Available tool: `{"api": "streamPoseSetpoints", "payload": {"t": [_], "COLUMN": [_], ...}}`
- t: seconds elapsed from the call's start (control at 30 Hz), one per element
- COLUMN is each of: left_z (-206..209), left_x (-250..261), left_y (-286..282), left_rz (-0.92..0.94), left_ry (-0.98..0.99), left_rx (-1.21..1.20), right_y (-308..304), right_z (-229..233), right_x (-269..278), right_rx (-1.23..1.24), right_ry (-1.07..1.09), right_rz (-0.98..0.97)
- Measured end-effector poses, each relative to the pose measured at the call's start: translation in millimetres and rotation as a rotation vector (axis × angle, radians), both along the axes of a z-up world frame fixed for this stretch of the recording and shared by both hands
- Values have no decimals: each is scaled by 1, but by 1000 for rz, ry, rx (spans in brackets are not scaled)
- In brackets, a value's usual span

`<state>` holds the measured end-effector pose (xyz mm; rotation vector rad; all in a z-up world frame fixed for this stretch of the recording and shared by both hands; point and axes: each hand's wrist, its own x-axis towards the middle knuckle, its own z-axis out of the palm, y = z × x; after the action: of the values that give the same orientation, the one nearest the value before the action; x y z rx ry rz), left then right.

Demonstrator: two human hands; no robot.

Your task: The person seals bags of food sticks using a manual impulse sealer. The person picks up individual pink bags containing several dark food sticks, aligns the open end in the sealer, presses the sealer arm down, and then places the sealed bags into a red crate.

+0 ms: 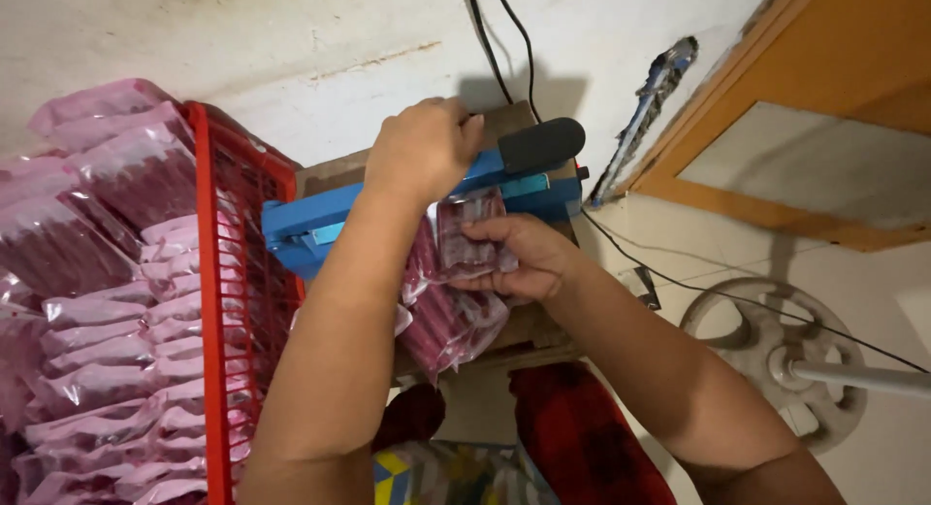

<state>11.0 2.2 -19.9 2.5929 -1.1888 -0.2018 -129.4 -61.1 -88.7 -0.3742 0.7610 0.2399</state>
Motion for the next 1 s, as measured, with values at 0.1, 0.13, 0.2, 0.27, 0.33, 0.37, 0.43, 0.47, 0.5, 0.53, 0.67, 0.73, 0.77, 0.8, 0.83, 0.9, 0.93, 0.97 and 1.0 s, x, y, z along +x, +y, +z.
{"api": "streamPoseSetpoints", "payload": {"t": [0.1, 0.13, 0.2, 0.27, 0.33, 0.37, 0.43, 0.47, 0.5, 0.53, 0.67, 0.73, 0.77, 0.8, 0.83, 0.9, 0.93, 0.97, 1.0], "left_z": [-3, 2, 11, 12, 8, 5, 12, 19, 25, 34, 69, 79, 82, 86, 83, 76, 76, 75, 74], "left_x": [2, -1, -8, -2, 7, 14, 27, 29, 32, 37, 62, 74, 77, 82, 86, 92, 86, 79, 71], "left_y": [2, 4, 9, 10, 12, 13, 18, 22, 26, 36, 97, 145, 174, 201, 230, 292, 312, 331, 350], "left_rz": [29, 26, -36, -44, -48, -45, -39, -113, -187, -181, -157, -126, -103, -83, -74, 84, 100, 269, 432], "left_ry": [15, 4, 24, 33, 50, 31, 5, -128, -263, -261, -326, -320, -372, -427, -430, -439, -448, -281, -103], "left_rx": [0, -7, -84, -169, -252, -316, -386, -500, -612, -612, -676, -702, -706, -712, -710, -651, -645, -711, -772], "right_y": [0, -1, -1, -1, -1, -1, -1, 2, 4, 4, 1, 4, 9, 13, 19, 33, 40, 46, 51], "right_z": [0, -1, -4, -6, -9, -10, -5, -2, 1, 4, -2, 0, 7, 16, 22, 34, 43, 51, 60], "right_x": [0, -1, -2, 0, -1, -1, 0, -1, -2, -2, 2, 1, -1, -1, -4, -9, -15, -20, -26], "right_rx": [11, 3, -10, -16, -19, -14, -15, -39, -63, -63, -159, -172, -184, -198, -199, -392, -389, -472, -554], "right_ry": [-19, -30, -48, -63, -70, -58, -52, -69, -87, -83, -44, -62, -31, -3, -4, -16, -22, -70, -117], "right_rz": [-8, -11, -7, -6, 0, -1, 2, 9, 16, 22, 63, 107, 52, -4, 6, -11, 7, 47, 87]}}
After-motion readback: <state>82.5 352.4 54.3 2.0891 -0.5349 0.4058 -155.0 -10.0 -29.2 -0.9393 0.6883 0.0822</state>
